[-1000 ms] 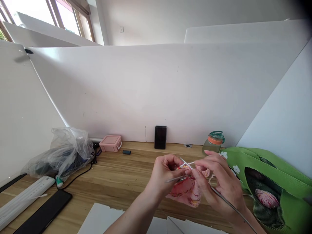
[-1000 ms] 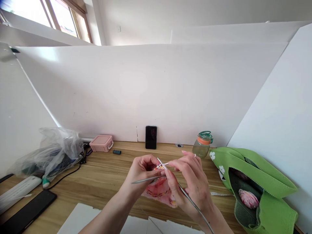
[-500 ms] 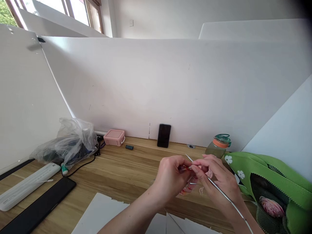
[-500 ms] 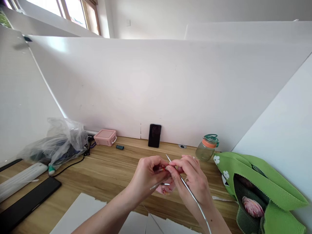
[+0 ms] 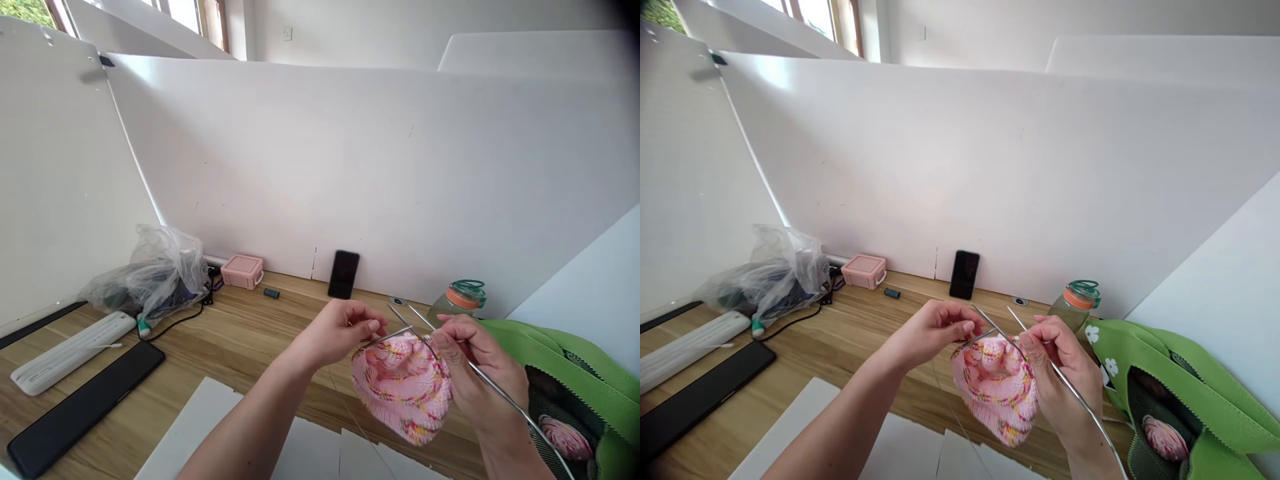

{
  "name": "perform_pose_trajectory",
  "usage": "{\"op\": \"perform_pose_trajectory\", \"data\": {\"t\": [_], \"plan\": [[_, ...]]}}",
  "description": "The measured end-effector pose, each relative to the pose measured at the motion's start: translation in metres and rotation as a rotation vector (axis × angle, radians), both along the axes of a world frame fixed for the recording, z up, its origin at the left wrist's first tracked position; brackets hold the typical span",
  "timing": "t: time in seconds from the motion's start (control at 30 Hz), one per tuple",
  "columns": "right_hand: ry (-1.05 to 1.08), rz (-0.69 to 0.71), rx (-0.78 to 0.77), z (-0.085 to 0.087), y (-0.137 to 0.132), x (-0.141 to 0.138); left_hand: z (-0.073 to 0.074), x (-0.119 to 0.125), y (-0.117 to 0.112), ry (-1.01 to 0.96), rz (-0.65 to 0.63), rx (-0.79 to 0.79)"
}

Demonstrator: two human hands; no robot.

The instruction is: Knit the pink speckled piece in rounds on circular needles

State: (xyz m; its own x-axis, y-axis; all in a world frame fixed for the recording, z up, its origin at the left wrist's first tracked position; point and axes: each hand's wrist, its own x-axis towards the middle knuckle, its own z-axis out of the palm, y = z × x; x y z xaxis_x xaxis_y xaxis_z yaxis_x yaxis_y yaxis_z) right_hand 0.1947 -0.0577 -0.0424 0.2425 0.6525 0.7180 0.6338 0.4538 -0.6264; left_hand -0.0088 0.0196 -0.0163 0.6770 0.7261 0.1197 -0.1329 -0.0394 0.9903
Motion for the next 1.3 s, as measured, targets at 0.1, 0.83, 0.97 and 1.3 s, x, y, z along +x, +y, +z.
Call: {"op": "perform_pose_trajectory", "data": {"t": [0.1,0.83,0.97,1.3], "plan": [[-0.008,0.017,-0.005,-0.001,0.0,0.001,-0.003,0.002,0.0,0.082,-0.09,0.054],[-0.12,-0.024,-0.105,-0.005,0.001,-0.026,0.0,0.028,-0.031,-0.044,0.228,0.098],[-0.075,-0.011,0.016,-0.008,0.005,-0.016,0.002,0.03,-0.033,-0.171,0.236,-0.079],[-0.522,0.031,0.257,0.019,0.0,-0.003,0.006,0.022,-0.021,-0.268,0.153,-0.397]]}}
